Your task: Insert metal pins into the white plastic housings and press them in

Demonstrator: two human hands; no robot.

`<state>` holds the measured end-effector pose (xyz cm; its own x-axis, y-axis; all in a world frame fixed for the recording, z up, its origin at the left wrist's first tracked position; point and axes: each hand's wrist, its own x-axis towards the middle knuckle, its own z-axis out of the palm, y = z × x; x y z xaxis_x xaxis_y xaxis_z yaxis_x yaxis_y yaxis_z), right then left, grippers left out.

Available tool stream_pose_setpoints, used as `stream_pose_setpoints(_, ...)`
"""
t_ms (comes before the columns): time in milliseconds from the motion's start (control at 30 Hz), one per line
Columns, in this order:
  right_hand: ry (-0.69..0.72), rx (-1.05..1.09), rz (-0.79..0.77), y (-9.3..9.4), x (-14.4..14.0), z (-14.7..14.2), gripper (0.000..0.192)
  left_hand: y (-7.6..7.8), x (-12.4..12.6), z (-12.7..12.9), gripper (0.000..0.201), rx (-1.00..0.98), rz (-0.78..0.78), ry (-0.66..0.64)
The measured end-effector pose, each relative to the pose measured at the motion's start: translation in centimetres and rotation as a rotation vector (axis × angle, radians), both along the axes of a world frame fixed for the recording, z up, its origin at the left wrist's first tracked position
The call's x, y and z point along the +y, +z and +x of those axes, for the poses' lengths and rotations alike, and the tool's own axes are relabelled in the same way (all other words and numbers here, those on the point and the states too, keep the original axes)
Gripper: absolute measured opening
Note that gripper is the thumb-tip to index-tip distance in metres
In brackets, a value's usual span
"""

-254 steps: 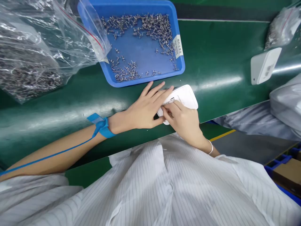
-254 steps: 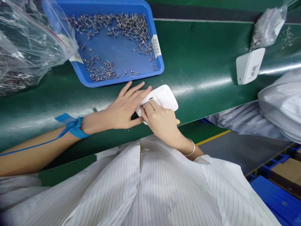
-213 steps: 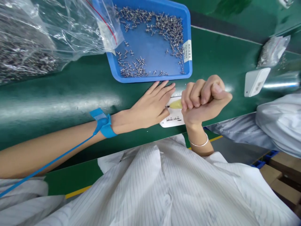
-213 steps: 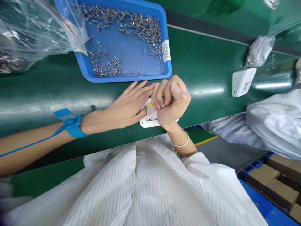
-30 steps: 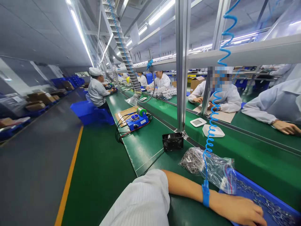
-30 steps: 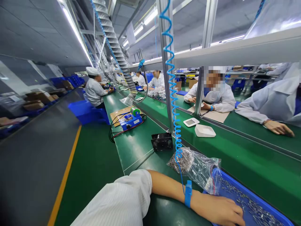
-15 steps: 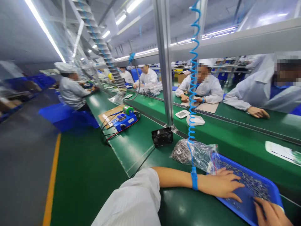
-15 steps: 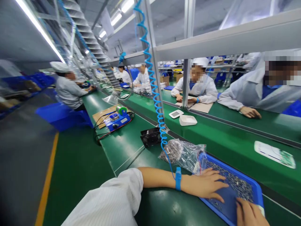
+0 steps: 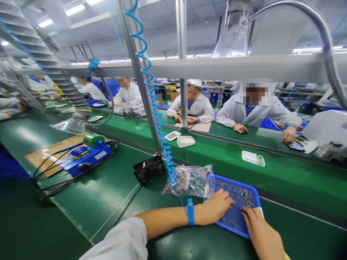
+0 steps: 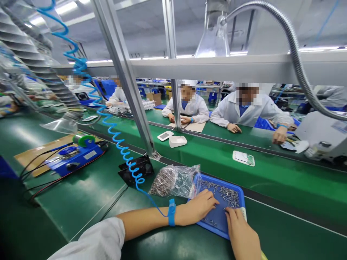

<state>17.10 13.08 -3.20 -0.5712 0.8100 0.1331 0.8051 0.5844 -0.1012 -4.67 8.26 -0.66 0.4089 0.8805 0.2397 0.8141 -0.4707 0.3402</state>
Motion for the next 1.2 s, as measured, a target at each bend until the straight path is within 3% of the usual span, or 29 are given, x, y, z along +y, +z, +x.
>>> stream_pose_setpoints(233,0.001,-0.014,0.063,0.1,-0.3,-0.7,0.024,0.3,0.0,0.5,0.022,-0.108,-0.017,0.040)
stream_pose_setpoints(500,-0.009,-0.012,0.085,1.4,-0.5,-1.2,0.025,1.0,-0.5,0.1,0.021,-0.241,-0.124,-0.037)
stream_pose_setpoints(833,-0.044,0.016,-0.010,2.6,-0.9,-1.7,0.029,-0.9,0.1,-0.8,0.048,-0.308,-0.175,-0.181)
stream_pose_setpoints(1000,0.031,0.146,0.049,2.2,-1.0,-1.2,0.035,-1.7,0.9,-0.7,0.039,-0.347,-0.135,-0.143)
stream_pose_setpoints(1200,0.123,0.250,0.147,1.8,-1.6,-1.0,0.041,-1.4,1.6,-0.6,0.037,-0.391,-0.177,-0.060)
